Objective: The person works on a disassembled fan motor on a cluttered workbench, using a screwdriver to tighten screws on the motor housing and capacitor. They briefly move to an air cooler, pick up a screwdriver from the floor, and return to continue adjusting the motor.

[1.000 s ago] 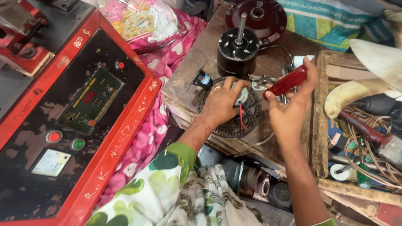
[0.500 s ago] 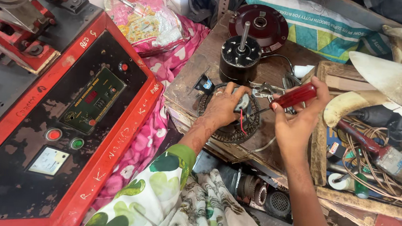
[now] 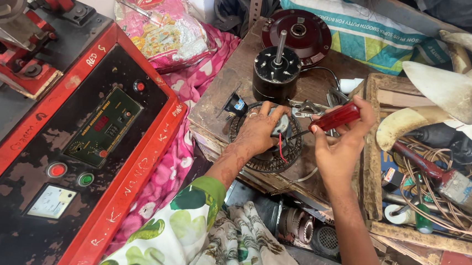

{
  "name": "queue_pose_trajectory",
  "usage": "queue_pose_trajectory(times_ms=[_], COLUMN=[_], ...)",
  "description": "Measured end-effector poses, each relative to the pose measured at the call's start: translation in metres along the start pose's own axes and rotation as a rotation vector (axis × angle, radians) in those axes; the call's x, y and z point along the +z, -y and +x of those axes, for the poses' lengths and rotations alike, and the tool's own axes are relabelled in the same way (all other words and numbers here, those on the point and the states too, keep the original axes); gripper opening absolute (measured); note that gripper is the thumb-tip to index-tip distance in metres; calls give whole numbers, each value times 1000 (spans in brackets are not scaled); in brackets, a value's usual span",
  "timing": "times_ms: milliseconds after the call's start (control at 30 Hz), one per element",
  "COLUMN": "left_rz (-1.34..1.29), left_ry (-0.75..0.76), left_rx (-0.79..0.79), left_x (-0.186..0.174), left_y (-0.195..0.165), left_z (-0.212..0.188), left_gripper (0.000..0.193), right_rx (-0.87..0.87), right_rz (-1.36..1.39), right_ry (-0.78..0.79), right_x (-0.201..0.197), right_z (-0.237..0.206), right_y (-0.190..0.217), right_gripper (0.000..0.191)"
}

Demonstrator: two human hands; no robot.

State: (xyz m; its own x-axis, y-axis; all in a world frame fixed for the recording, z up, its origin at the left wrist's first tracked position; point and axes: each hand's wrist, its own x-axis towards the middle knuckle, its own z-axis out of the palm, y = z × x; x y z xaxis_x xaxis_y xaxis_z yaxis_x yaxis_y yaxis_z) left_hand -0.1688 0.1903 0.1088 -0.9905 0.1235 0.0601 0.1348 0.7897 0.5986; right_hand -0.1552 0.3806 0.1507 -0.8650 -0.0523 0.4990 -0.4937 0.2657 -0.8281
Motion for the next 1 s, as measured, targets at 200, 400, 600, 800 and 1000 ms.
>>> queue_pose_trajectory(times_ms=[200, 400, 600, 800, 1000], left_rz=[-10, -18, -42, -46, -53], left_ry=[2, 7, -32, -41, -78], left_rx=[3, 3, 27, 20, 64], left_x=[1, -2, -3, -1, 4], left_y=[0, -2, -6, -7, -3], left_z=[-1, -1, -6, -8, -6], left_gripper=[78, 77, 77, 76, 79], right_rx=[-46, -195, -21, -111, 272], right_rz=[-59, -250, -259, -232, 465], right_ry=[-58, -108, -11, -57, -45], right_x=[3, 4, 10, 9, 20], right_z=[3, 12, 15, 26, 47], right_y=[9, 20, 26, 29, 34], right_gripper=[91, 93, 85, 42, 15])
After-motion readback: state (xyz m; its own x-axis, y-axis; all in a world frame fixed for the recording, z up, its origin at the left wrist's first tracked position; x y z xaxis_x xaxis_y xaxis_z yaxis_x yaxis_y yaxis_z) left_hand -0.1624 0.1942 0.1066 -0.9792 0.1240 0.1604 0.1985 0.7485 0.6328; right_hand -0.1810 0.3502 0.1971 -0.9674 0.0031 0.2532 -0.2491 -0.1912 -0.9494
